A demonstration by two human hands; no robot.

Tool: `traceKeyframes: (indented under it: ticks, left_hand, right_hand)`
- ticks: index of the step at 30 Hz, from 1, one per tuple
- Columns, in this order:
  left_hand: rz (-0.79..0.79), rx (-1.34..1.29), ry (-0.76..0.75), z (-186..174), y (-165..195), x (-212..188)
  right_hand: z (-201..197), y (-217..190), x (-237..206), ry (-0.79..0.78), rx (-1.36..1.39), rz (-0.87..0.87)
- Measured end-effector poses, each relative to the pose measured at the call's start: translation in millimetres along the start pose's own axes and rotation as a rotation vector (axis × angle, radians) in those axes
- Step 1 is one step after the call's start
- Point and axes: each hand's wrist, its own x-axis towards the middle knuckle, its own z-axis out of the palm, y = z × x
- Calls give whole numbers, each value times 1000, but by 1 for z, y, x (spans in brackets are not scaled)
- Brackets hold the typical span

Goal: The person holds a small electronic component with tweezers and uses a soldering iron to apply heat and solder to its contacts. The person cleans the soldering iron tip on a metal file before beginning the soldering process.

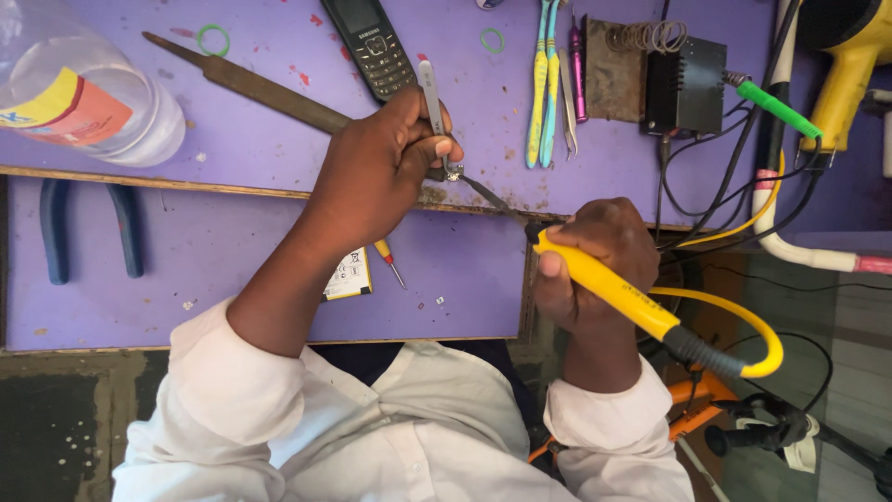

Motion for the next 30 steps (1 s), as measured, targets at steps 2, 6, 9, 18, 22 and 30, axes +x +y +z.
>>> traceKeyframes:
  ticks: [2, 6, 9, 18, 22, 30]
  left_hand:
    - [8, -5, 5, 0, 0, -1]
    - [28, -33, 7, 0, 1, -3]
    - [33, -68, 2, 0, 2, -4]
    - [23, -72, -19, -2, 3, -4]
    - [10, -77, -36, -3, 3, -4]
    - [43, -44, -22, -4, 5, -6]
  right_hand:
    - [-1, -2, 2, -3, 10, 41]
    - [3, -4, 7, 35, 119, 169]
    - [5, -7, 8, 42, 143, 255]
    - [13, -16, 7, 103, 104, 304]
    - [15, -21, 4, 121, 211, 424]
    - [21, -15, 4, 206, 145, 345]
